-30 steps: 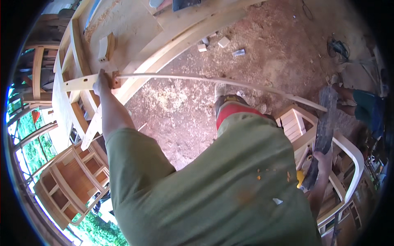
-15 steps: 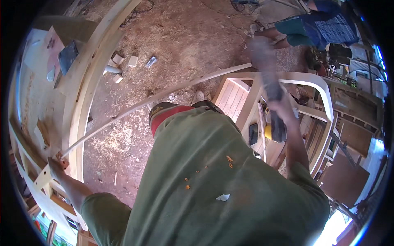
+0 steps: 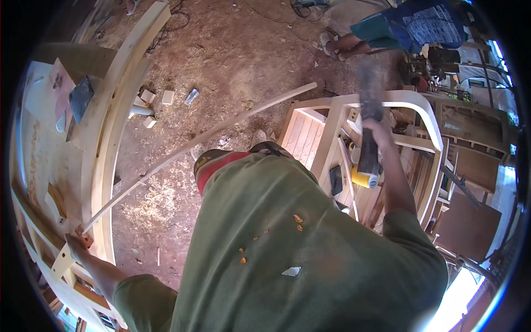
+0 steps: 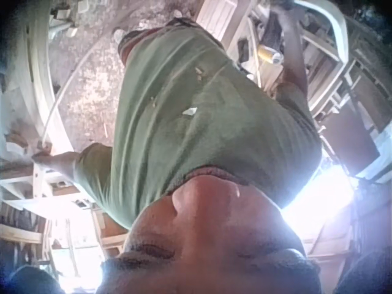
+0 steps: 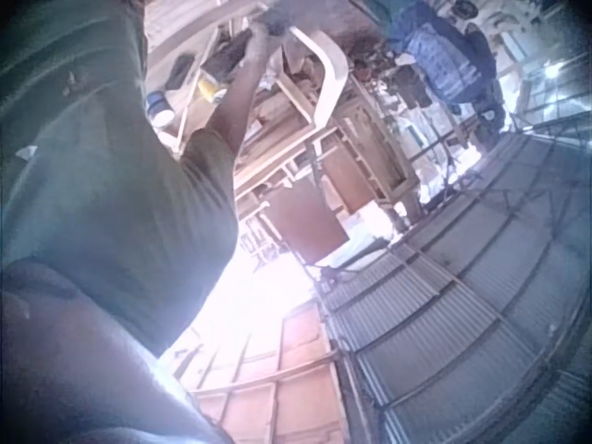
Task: The person constructs a wooden furniture piece by hand-fitting wooden joints, sawing a piece of wood, and sanding the edges with a sanding block.
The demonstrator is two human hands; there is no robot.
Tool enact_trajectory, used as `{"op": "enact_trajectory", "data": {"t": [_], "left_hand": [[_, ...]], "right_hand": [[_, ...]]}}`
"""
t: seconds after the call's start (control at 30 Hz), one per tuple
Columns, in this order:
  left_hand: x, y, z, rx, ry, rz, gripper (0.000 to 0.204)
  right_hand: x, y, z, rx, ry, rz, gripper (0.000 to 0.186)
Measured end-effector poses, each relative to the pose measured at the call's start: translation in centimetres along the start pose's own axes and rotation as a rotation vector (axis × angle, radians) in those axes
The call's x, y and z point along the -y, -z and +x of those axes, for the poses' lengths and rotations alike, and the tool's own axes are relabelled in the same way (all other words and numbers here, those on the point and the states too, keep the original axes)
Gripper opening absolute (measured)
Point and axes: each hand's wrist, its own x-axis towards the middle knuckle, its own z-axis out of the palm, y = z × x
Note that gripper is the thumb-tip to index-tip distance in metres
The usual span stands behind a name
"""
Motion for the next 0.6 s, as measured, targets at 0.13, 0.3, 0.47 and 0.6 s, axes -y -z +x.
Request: {"op": "enact_trajectory", "data": {"t": [0.13, 0.3, 0.47, 0.6], "left_hand": [[-1.2, -0.9, -1.2, 0.057, -0.003, -0.081, 0.075], [0.2, 0.6, -0.5, -0.064, 0.007, -0.014, 0.078], [1.0, 0.9, 2.2, 0.034, 0.133, -0.111, 0.077], [0.6, 0.5, 1.2, -0.035, 0.041, -0.089, 0.079]], "right_hand": [[-0.8, -3.4, -2.5, 0.333, 0.162, -0.05, 0.063], [-2.4, -0.8, -0.6, 0.14, 0.196, -0.053, 0.056], [-0.7, 1.7, 1.0, -0.181, 0.111, 0.126, 0.037], [1.2, -2.1, -3.4, 0.106, 0.136, -0.101, 0.057]]}}
